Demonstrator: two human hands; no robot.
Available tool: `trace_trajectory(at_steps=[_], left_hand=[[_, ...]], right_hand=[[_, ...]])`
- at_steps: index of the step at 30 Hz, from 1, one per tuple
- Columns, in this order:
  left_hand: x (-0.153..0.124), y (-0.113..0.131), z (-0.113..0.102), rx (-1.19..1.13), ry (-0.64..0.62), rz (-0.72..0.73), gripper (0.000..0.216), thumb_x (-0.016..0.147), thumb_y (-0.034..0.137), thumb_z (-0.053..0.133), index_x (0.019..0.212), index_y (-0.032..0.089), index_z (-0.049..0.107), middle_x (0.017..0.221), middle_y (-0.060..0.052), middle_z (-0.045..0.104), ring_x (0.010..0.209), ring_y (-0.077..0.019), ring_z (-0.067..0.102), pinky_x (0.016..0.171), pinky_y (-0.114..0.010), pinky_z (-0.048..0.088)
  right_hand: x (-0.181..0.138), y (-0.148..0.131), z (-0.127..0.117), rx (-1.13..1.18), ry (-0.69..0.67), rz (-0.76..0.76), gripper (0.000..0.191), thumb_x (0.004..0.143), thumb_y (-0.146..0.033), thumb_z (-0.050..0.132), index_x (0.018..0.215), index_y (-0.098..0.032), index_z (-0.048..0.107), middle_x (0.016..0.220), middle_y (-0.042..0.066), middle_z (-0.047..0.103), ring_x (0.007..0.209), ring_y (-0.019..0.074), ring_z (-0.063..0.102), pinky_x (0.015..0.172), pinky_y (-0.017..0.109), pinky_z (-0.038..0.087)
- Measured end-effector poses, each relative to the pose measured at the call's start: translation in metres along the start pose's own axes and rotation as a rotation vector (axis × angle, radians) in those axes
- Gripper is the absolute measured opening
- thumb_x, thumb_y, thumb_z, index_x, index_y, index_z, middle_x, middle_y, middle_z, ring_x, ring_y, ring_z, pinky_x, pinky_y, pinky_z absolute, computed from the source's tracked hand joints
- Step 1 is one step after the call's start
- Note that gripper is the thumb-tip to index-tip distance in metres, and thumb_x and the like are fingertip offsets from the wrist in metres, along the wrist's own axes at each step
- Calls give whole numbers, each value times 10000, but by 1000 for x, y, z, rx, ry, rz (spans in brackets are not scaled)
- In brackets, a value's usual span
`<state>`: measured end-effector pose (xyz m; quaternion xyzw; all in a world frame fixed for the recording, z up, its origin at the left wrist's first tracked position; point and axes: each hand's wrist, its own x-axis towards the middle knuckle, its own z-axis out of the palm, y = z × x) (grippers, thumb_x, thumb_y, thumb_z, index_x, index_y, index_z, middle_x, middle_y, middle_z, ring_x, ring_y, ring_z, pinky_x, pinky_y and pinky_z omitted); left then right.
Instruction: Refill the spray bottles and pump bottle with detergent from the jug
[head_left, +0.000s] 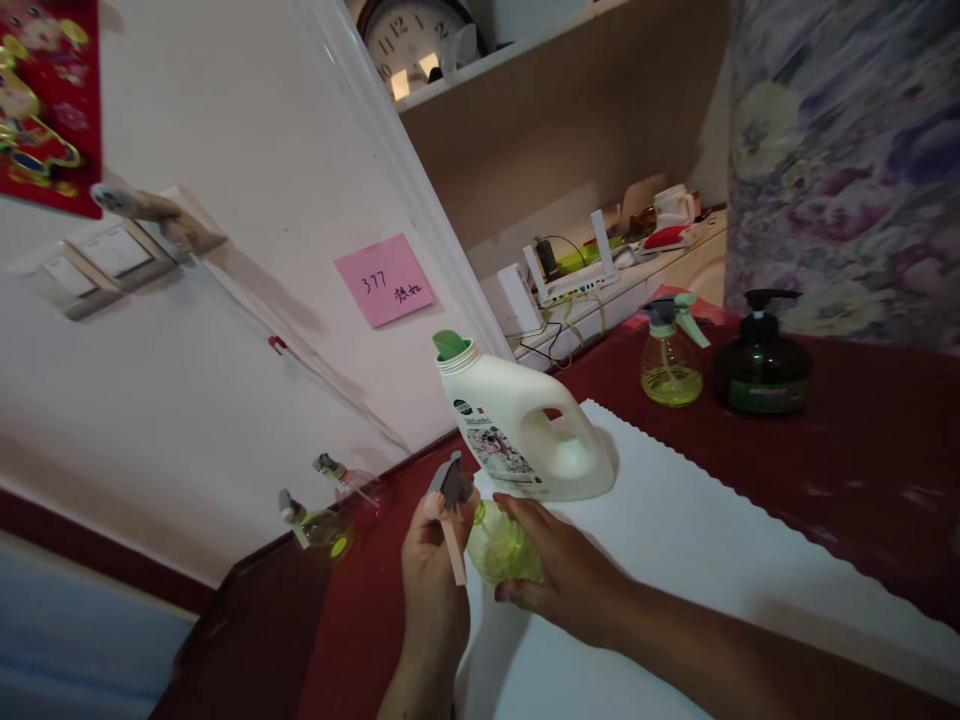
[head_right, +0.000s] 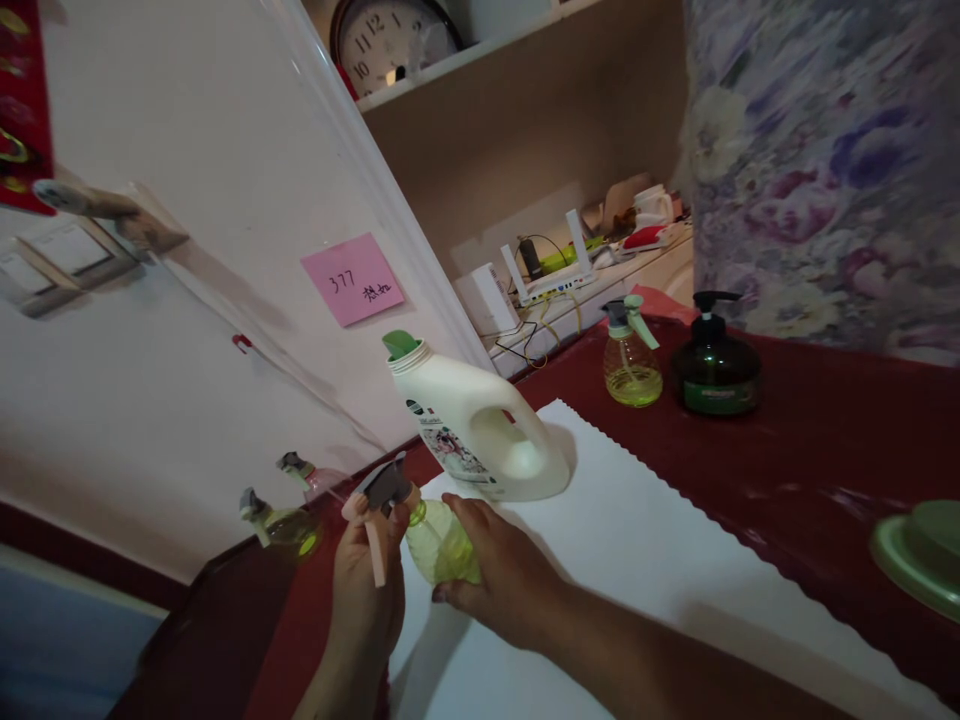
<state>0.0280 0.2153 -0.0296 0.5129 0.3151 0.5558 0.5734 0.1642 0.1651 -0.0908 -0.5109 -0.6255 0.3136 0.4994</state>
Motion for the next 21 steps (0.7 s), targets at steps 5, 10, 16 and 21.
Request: trace_trajectory(at_steps=[5,10,16,21], left_hand=[[-2,-2,-4,21,8,-5,249,790,313,841,955,204,690,864,-19,750,729,-151,703,734,-259,549],[-4,-4,-10,67,38,-3,328,774,337,847,1033,197,702,904,-40,748,805,-181,713,751,-273,559],[-2,-8,-17,76,10,13,339,768,313,853,1053,210,702,955,-37,741,892,-183,705,816,-271,553],[-1,-6,-13,85,18,-18,346,737,337,872,1015,206,714,920,-33,747,790,-175,709,757,-272,561]], right_hand=[[1,-2,-2,-5,-3,2,883,711,-287,797,1502,-270,404,1511,99,527,1364,303,507,1122,470,425],[1,-3,-1,-12,-2,8,897,708,-288,802,1511,-257,402,1524,105,519,1376,306,497,1135,483,413],[0,-5,-1,-5,-1,6,886,714,-282,801,1510,-230,415,1524,105,523,1375,304,499,1136,471,419],[1,-4,-1,-1,-4,-1,886,718,-276,796,1514,-221,411,1520,115,523,1373,308,499,1137,471,417]])
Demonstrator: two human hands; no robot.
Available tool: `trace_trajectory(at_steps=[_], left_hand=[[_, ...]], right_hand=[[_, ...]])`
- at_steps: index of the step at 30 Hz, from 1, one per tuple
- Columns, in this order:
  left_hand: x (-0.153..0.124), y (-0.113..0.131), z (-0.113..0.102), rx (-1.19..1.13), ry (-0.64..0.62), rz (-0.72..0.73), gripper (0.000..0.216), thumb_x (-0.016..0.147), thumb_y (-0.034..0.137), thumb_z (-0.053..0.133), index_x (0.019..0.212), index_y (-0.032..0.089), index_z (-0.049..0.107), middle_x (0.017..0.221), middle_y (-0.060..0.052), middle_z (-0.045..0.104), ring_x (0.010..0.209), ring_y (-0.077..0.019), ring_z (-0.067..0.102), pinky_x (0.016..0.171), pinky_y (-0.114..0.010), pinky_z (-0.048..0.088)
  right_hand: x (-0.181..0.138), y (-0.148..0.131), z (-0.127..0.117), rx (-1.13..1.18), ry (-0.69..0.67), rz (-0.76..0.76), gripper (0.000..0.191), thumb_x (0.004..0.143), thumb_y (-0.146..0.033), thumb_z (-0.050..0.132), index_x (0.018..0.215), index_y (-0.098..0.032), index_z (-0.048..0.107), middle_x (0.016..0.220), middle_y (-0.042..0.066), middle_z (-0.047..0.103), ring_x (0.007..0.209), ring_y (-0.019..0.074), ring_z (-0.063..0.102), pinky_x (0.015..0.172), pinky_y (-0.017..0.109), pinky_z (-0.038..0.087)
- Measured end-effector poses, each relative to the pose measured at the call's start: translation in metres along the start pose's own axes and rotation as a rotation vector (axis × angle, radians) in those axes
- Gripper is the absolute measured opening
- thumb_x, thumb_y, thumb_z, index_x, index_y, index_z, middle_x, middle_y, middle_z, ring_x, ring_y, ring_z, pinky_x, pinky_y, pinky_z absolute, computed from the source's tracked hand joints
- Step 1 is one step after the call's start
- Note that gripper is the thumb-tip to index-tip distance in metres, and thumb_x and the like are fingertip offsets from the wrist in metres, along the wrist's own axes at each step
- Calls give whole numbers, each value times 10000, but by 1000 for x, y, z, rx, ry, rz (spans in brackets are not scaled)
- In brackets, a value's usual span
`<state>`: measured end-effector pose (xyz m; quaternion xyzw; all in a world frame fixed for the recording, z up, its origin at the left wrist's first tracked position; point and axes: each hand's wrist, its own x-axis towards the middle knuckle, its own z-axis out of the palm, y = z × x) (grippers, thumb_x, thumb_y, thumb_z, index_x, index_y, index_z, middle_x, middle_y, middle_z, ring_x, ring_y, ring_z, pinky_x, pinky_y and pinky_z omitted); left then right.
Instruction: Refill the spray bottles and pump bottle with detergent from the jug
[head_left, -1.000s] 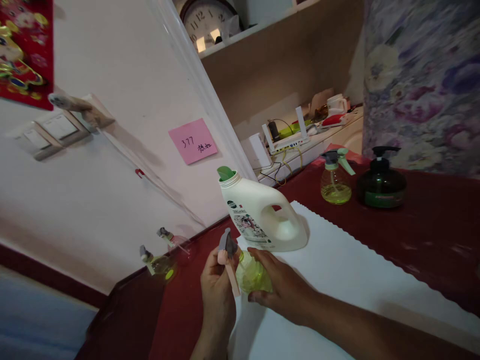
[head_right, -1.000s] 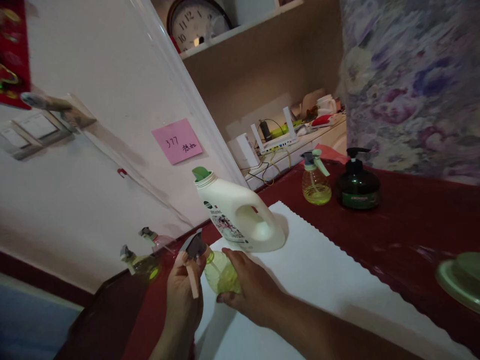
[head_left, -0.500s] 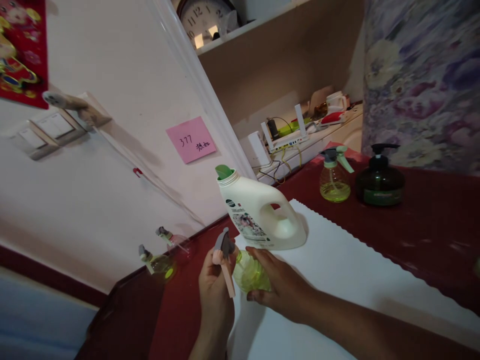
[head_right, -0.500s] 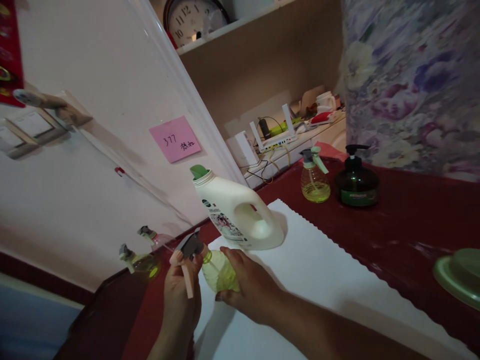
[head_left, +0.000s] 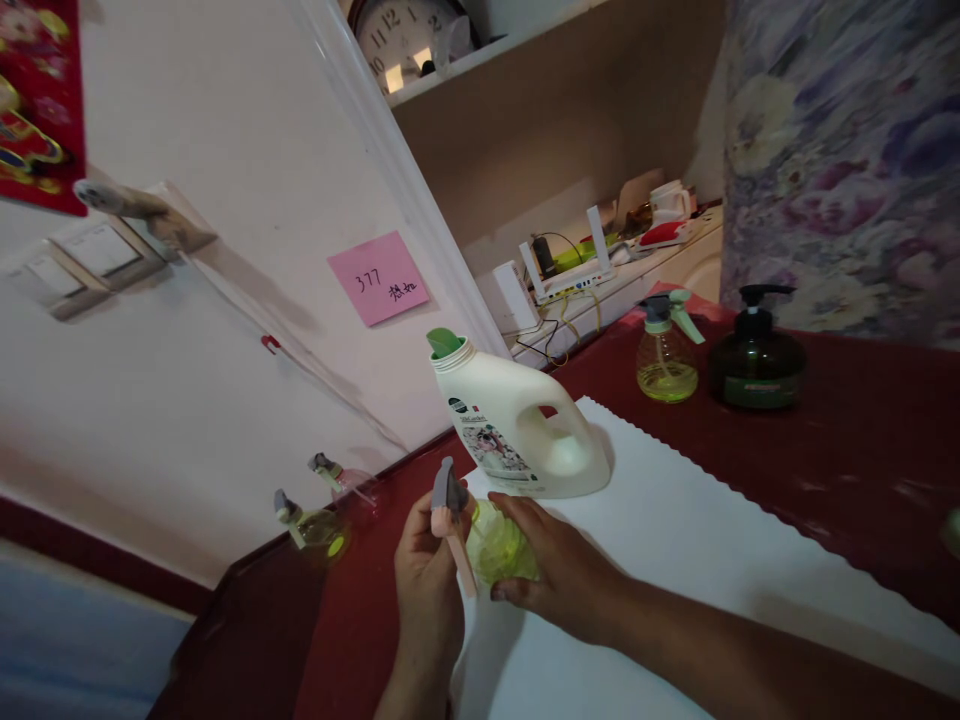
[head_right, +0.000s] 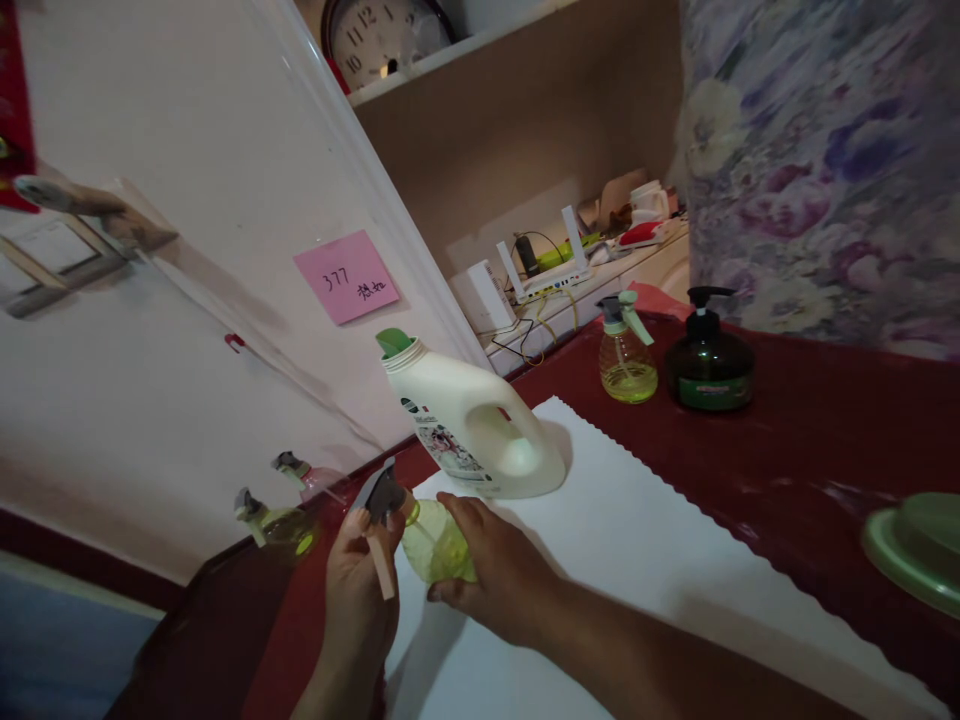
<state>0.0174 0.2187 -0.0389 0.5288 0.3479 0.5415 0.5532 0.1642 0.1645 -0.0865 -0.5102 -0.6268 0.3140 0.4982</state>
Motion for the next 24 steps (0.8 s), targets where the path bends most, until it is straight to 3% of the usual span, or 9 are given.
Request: trace_trajectory(at_steps=[6,13,18,21,24], left_hand=[[-2,0,5,4,-12,5,318,764,355,845,1011,204,713,866,-35,746,740,-183,703,731,-289,562],[-3,-5,0,45,-54,43,299,817,353,797,1069,218,707,1040,-70,736,958,-224,699,821,-301,554],[-6,-9,5,34,-72,54,288,861,392,755,1090,221,717,1103,-87,736,1022,-232,681,896,-319,522],[-11,-11,11,-10,-90,61,329,894,436,708,1150,230,707,1131,-99,733,1045,-248,672,933,-355,510],[-15,-10,15,4,-72,105,365,899,462,694,1175,224,704,1161,-107,725,1073,-263,656,957,-370,494]], right_hand=[[-1,4,1,18,4,-10,865,730,-270,782,1507,-248,403,1522,110,517,1373,302,495,1134,488,409],[-4,7,3,40,-15,-42,836,769,-269,750,1511,-258,364,1530,113,498,1416,300,452,1180,519,360],[-10,3,-3,42,29,-37,796,910,-331,630,1578,-282,200,1670,103,286,1540,263,252,1253,551,237],[-6,-11,-23,4,167,-157,586,1012,-332,486,1551,-366,258,1661,41,314,1533,223,277,1259,528,247],[10,-33,-48,-201,88,-383,498,1030,-279,450,1501,-424,382,1631,-5,376,1510,213,334,1245,481,300]])
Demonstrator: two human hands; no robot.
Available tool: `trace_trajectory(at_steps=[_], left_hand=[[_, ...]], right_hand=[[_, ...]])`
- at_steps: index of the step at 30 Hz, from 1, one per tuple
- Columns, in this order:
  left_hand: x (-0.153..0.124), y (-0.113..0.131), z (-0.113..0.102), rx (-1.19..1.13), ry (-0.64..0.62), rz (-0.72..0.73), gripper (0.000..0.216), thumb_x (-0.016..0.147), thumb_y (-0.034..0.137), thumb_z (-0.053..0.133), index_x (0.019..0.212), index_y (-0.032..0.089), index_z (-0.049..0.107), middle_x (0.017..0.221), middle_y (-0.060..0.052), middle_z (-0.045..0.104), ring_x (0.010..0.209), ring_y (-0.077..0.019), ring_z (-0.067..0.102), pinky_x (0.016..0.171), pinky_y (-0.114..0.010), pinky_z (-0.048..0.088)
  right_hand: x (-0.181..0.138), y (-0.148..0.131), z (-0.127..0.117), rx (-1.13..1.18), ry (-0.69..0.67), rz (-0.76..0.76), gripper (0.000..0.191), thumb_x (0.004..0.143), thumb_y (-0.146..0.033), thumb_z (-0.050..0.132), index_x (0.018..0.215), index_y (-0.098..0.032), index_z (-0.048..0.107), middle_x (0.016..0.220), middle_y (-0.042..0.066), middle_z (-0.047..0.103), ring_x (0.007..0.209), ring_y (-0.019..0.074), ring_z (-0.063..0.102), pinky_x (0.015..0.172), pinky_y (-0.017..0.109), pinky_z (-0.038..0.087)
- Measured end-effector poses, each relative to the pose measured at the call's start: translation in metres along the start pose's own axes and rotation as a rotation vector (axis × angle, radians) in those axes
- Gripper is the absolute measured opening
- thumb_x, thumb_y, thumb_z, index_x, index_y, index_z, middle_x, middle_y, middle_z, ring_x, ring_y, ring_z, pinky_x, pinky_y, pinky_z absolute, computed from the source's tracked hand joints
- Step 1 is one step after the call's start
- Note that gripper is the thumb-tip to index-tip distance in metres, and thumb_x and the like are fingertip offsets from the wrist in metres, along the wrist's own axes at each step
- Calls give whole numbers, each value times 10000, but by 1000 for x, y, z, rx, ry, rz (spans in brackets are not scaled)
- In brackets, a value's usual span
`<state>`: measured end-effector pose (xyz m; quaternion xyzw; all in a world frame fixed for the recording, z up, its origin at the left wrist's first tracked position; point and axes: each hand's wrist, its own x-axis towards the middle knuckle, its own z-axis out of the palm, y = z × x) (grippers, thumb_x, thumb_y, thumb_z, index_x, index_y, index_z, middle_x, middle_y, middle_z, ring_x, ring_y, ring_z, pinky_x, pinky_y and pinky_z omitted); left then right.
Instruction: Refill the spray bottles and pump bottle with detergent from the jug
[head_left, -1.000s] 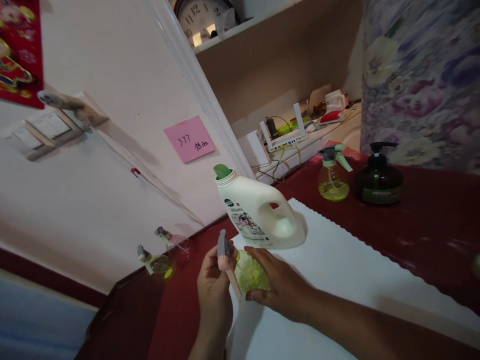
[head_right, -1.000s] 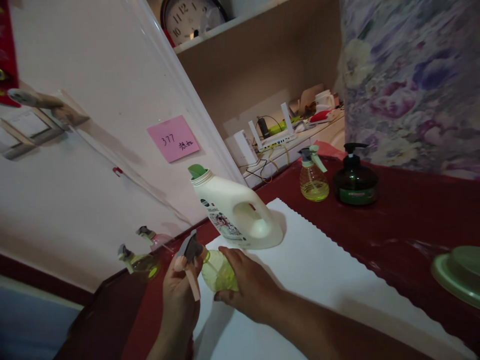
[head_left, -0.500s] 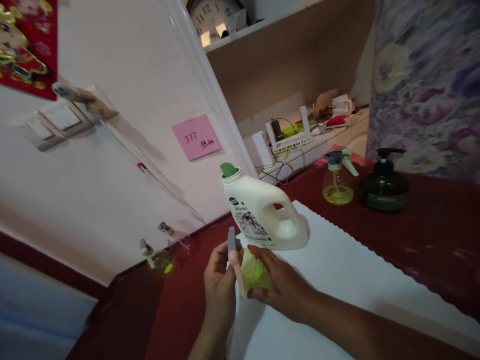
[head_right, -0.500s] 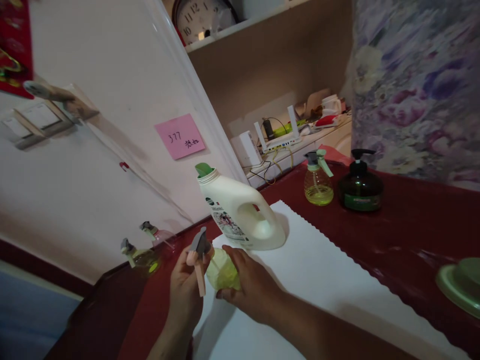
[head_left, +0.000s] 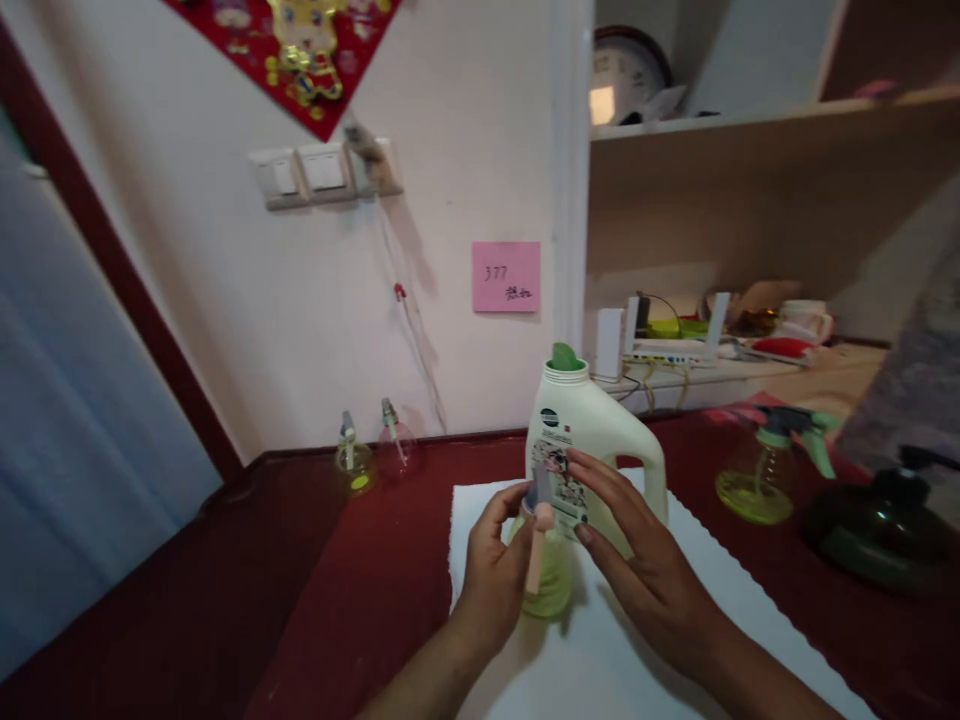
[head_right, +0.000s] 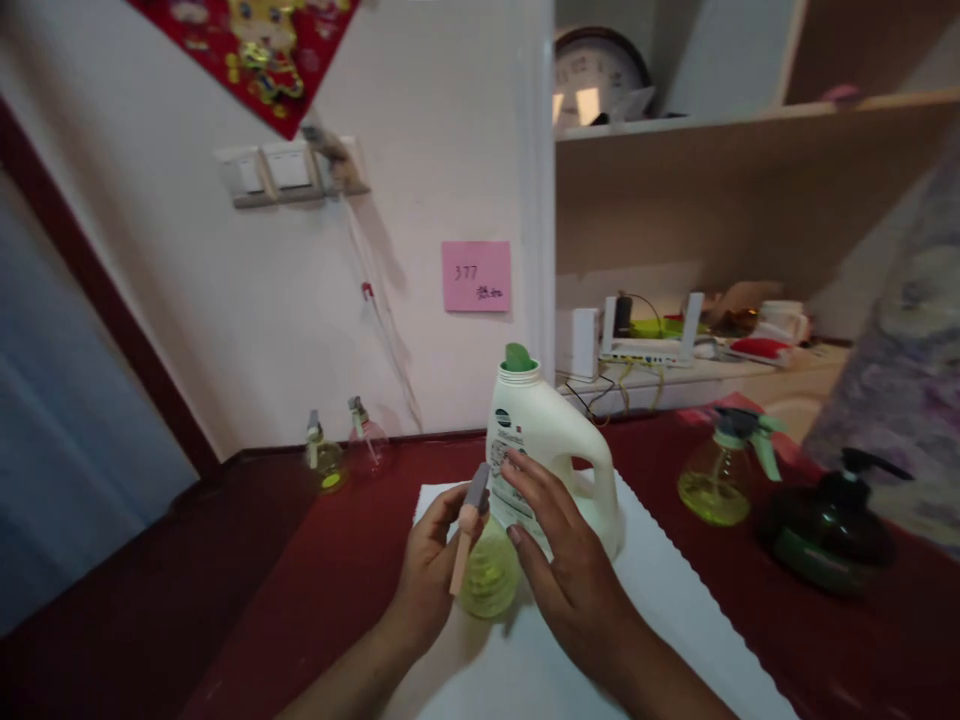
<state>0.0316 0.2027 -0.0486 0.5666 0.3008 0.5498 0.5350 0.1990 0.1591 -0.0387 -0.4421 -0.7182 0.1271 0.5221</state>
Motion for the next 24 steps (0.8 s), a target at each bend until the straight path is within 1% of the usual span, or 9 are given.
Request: trace_trajectory(at_steps=[3,6,7,9,12,14,17,22,24], left_hand=[[-3,1,2,13,10,61,333,911,428,682,1168,218,706,1195,-98,719,1115,-259,641,995,-364,472],[-7,-1,4,-27,24,73,338,915,396,676,1198,210,681,1227,-93,711,1157,-258,632,1037,-382,460],[-8,-2,4,-40,34,68,349,906,377,688,1210,207,671,1238,-94,707,1173,-262,627,1049,-393,457],[-10,-6,6,-41,49,49,361,872,319,718,1210,206,665,1235,-91,704,1187,-271,621,1059,-412,456],[-12,-9,7,21,75,40,330,802,224,750,1128,201,701,1177,-78,712,1162,-279,619,1062,-420,450],[-12,-8,6,57,56,51,338,787,197,743,1123,201,710,1184,-72,711,1169,-278,612,1071,-417,439],[-12,-5,4,73,27,25,445,771,181,743,1210,203,676,1261,-67,695,1212,-278,595,1076,-414,426],[-13,-3,3,96,11,-17,418,778,198,741,1188,204,655,1160,-50,718,1104,-259,630,989,-392,460],[-12,-4,2,91,5,-11,445,780,199,743,1215,207,649,1193,-52,711,1129,-262,619,1007,-395,448]], right_hand=[[30,-7,-20,-153,-233,-169,468,1034,-241,427,1468,-410,472,1605,8,427,1498,229,361,1217,483,348],[54,-11,-30,-206,-399,-273,413,1031,-233,444,1393,-388,565,1425,48,605,1344,225,547,1086,417,488],[61,-13,-32,-217,-446,-288,398,1031,-234,451,1372,-392,581,1340,47,651,1251,208,610,1014,373,527],[71,-15,-34,-242,-525,-293,379,1037,-238,454,1353,-404,583,1210,31,685,1099,173,666,896,306,549],[81,-20,-34,-294,-616,-283,341,1045,-264,462,1334,-407,574,1151,14,683,1036,161,668,856,290,534],[86,-24,-33,-341,-649,-265,334,1053,-292,452,1349,-409,553,1114,8,682,994,159,670,836,297,526],[89,-28,-29,-414,-630,-236,333,1058,-327,436,1368,-395,539,1002,0,673,886,153,668,774,300,514],[86,-32,-24,-446,-616,-225,303,1052,-345,426,1293,-331,610,956,15,657,835,164,664,741,314,512],[85,-32,-24,-444,-606,-205,294,1050,-350,431,1261,-312,633,923,15,656,815,166,658,725,315,504]])
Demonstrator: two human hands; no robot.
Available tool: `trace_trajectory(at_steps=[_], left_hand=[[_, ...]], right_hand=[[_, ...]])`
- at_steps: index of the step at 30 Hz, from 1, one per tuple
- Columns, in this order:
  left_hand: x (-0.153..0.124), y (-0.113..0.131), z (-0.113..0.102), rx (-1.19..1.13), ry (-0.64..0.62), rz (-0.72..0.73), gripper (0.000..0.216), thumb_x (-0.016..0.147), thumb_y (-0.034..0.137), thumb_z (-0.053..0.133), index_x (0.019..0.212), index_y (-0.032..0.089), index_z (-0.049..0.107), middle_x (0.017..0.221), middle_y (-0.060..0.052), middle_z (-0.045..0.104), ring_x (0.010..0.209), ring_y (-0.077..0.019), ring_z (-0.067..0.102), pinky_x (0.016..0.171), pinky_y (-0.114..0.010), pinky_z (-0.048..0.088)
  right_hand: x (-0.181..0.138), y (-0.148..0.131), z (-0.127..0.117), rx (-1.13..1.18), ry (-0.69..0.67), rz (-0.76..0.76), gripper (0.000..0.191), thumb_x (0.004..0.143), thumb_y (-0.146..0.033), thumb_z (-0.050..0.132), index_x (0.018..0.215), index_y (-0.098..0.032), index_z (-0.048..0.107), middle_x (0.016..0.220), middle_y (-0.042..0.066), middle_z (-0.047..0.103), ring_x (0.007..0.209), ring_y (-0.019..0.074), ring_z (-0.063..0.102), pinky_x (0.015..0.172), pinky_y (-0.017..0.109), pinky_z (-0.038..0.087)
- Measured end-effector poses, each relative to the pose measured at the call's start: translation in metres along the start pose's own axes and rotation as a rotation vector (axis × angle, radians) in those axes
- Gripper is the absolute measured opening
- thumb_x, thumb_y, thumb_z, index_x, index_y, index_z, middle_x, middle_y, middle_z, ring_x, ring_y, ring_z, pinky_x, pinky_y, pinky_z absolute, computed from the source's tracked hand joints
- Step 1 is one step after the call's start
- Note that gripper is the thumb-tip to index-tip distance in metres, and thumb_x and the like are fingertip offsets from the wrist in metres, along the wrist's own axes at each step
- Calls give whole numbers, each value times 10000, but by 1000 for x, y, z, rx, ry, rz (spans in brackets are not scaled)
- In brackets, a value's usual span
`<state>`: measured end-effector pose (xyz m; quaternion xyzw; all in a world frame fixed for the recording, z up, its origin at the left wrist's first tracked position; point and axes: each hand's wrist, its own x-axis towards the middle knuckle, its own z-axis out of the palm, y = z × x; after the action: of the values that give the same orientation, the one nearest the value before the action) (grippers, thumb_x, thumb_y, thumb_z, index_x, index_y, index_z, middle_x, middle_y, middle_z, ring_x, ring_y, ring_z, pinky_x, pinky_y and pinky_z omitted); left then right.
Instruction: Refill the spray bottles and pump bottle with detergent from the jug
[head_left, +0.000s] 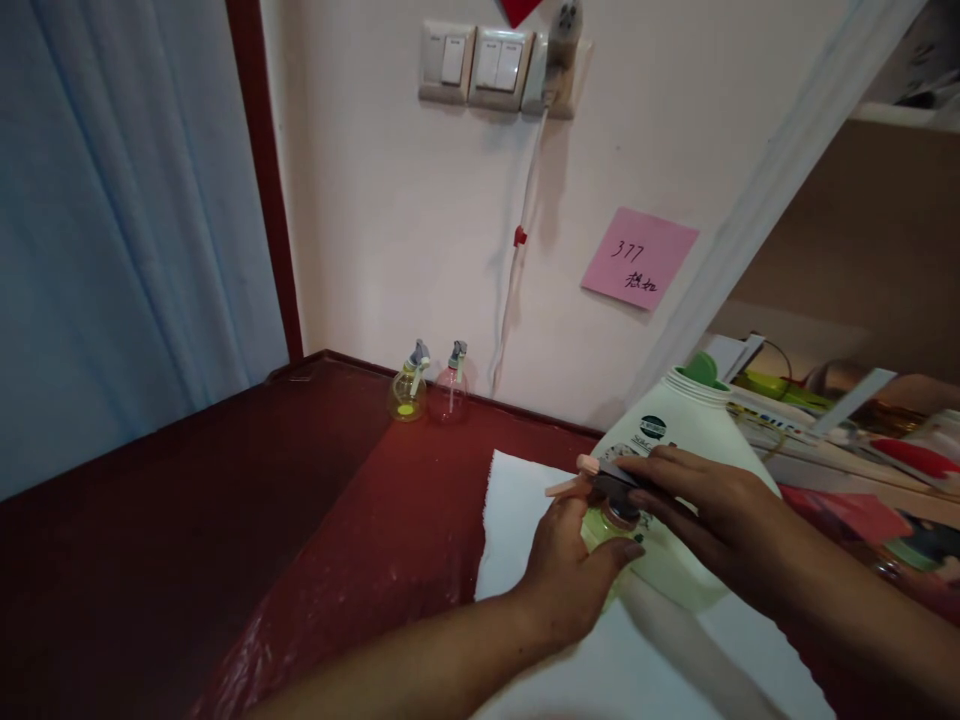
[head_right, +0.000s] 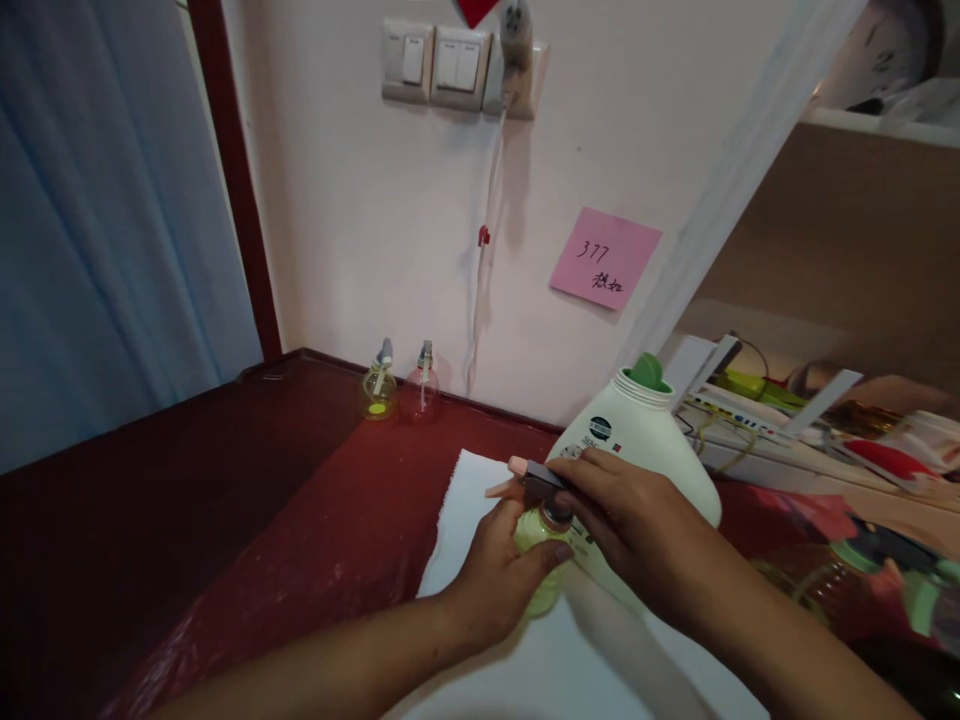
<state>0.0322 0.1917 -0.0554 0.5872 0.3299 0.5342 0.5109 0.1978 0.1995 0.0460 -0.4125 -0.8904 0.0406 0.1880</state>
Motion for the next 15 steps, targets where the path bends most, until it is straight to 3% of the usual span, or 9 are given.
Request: trace_trajectory(at_steps=[6,15], left_hand=[[2,-1,0,4,5,21,469,777,213,762,1237,214,668,1268,-62,692,1202,-275,588,1055,-411,424],[1,-5,0,47,28,10,423,770,211,771,1184,197,689,1240,-74,704,1177,-283,604,1044,-425,433]], right_hand=[[0,5,-2,88,5,55,305,1037,-388,462,1241,-292,666,1045,48,724,923,195,682,785,334,523],[3,0,0,60,2,187,330,987,-366,476,1227,-309,696,1006,42,746,906,225,700,781,360,523]])
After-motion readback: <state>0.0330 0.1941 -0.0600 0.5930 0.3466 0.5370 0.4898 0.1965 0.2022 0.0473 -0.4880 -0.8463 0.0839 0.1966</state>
